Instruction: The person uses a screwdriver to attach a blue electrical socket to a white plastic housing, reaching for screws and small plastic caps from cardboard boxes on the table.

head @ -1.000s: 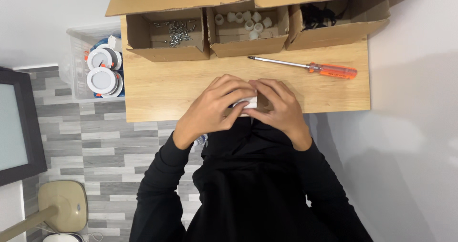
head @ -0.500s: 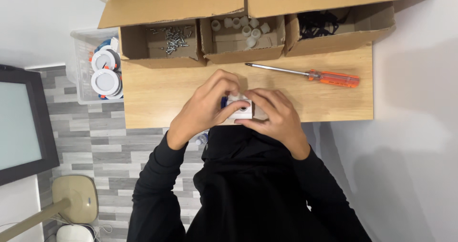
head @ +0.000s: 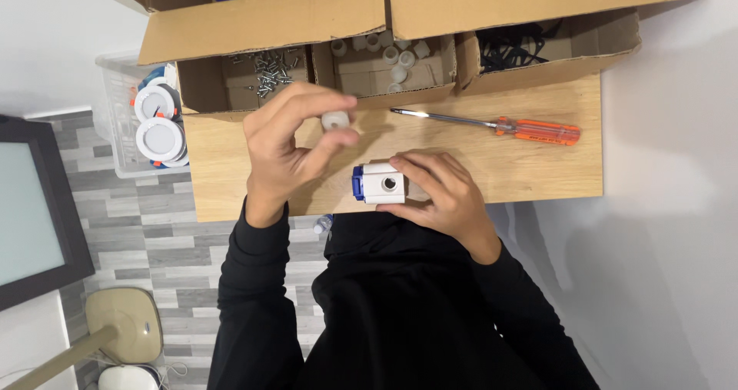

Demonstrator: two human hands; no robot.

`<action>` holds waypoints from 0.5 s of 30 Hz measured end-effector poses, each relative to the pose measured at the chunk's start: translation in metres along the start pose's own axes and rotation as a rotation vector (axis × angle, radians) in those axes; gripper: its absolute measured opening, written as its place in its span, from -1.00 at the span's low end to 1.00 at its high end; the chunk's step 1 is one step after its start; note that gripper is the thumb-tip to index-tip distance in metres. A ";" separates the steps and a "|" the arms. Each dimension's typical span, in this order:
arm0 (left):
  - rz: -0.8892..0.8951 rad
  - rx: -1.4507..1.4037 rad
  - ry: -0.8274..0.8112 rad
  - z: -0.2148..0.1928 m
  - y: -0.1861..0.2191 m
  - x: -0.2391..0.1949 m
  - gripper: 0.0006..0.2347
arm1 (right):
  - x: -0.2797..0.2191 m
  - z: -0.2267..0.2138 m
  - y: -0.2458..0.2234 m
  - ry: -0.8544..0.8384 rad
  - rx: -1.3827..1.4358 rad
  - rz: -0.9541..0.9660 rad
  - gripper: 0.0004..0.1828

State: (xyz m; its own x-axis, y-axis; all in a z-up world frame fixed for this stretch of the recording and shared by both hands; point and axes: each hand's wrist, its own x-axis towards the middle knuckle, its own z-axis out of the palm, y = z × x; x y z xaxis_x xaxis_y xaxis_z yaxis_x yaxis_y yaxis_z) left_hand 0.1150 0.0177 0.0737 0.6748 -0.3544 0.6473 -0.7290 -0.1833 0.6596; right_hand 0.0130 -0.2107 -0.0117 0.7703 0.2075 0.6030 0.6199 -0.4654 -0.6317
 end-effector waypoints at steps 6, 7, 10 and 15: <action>0.099 0.022 0.059 0.000 -0.013 0.008 -0.83 | 0.006 0.000 -0.005 0.003 -0.015 -0.004 -0.31; 0.154 0.055 0.047 -0.001 -0.007 0.014 -0.89 | 0.005 0.001 -0.005 0.011 -0.022 -0.009 -0.32; 0.201 0.067 0.004 -0.003 0.001 0.017 -0.88 | 0.007 0.002 -0.011 0.008 -0.046 0.016 -0.31; 0.231 0.210 -0.144 -0.013 -0.001 0.015 -0.89 | -0.007 0.004 -0.002 -0.090 -0.150 -0.020 -0.22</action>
State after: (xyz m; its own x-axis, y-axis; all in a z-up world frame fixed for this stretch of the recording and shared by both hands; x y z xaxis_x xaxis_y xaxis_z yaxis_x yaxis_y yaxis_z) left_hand 0.1277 0.0242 0.0875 0.4768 -0.5318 0.6999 -0.8785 -0.2623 0.3992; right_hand 0.0065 -0.2078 -0.0163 0.7728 0.2911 0.5640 0.6108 -0.5826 -0.5362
